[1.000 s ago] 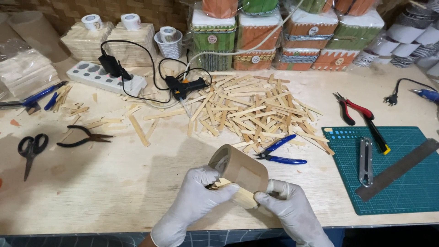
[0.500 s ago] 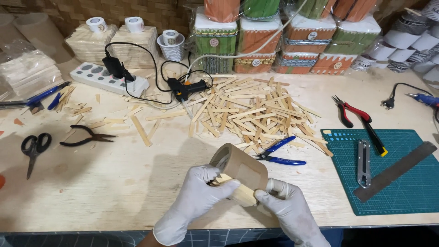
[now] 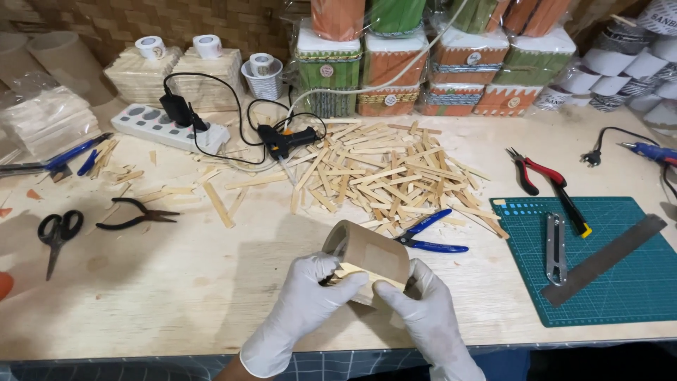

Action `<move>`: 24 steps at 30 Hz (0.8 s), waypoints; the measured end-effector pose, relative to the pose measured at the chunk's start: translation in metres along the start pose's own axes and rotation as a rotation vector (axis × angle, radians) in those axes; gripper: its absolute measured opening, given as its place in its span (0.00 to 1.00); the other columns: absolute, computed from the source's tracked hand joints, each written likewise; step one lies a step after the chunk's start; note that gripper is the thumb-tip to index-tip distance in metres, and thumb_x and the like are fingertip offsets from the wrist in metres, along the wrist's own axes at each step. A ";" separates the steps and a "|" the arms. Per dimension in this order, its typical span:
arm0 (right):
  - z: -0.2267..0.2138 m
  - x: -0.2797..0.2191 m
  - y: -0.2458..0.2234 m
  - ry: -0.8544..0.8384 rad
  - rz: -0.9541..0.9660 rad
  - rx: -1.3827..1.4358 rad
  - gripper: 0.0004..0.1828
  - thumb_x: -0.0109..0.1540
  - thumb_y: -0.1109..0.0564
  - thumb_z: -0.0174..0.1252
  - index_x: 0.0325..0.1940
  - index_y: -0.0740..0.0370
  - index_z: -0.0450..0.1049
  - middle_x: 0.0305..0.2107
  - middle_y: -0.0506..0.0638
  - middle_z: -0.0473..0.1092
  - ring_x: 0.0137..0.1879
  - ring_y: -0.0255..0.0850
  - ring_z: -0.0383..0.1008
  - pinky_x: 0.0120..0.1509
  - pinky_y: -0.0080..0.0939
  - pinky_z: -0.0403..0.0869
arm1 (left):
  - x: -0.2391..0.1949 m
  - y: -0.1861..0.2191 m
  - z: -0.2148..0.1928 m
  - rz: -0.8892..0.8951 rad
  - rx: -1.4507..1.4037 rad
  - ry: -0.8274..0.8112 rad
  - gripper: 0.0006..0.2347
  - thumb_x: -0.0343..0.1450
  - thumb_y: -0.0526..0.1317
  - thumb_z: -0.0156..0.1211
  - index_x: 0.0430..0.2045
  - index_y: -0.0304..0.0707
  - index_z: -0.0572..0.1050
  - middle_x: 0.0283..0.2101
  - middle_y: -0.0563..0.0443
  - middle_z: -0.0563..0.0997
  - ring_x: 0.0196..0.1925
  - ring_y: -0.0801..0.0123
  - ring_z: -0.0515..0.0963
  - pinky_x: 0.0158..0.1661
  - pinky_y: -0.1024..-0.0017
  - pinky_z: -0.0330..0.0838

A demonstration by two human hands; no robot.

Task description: The person cuts wooden sticks with pliers, applies hot glue, and attaches them to a cardboard tube to form a decorative pattern. The person repeats this process, building up rows of sticks around the tube.

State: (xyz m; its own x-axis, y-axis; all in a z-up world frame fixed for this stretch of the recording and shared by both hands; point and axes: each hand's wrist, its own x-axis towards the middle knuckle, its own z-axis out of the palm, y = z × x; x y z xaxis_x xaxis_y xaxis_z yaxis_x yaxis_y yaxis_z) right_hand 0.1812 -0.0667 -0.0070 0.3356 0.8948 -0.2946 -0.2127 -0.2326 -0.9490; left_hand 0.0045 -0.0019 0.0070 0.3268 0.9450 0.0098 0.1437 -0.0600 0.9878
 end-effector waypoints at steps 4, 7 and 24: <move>-0.006 -0.002 -0.012 -0.007 0.127 0.096 0.25 0.47 0.62 0.71 0.47 0.69 0.76 0.46 0.65 0.82 0.49 0.51 0.80 0.51 0.50 0.80 | 0.001 -0.006 -0.001 0.006 -0.021 -0.007 0.02 0.65 0.36 0.73 0.23 0.40 0.90 0.23 0.58 0.84 0.28 0.80 0.75 0.32 0.78 0.71; -0.036 0.011 0.006 -0.185 -0.024 0.115 0.11 0.54 0.61 0.72 0.31 0.63 0.75 0.30 0.56 0.78 0.39 0.46 0.77 0.46 0.42 0.73 | 0.002 -0.009 -0.002 0.020 -0.050 -0.003 0.03 0.65 0.36 0.73 0.21 0.37 0.87 0.23 0.60 0.81 0.29 0.81 0.73 0.32 0.79 0.69; -0.038 0.013 0.012 -0.120 0.058 0.065 0.08 0.61 0.63 0.67 0.28 0.71 0.81 0.24 0.54 0.75 0.32 0.39 0.70 0.38 0.36 0.70 | 0.002 0.008 0.001 -0.079 -0.101 -0.045 0.05 0.64 0.34 0.72 0.29 0.34 0.89 0.32 0.55 0.89 0.35 0.80 0.82 0.36 0.78 0.79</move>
State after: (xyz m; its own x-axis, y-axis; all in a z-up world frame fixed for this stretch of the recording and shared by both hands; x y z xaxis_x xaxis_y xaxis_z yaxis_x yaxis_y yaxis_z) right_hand 0.2183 -0.0721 -0.0265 0.2096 0.9205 -0.3296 -0.2886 -0.2638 -0.9204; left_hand 0.0067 -0.0011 0.0151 0.3597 0.9302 -0.0736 0.0765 0.0492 0.9959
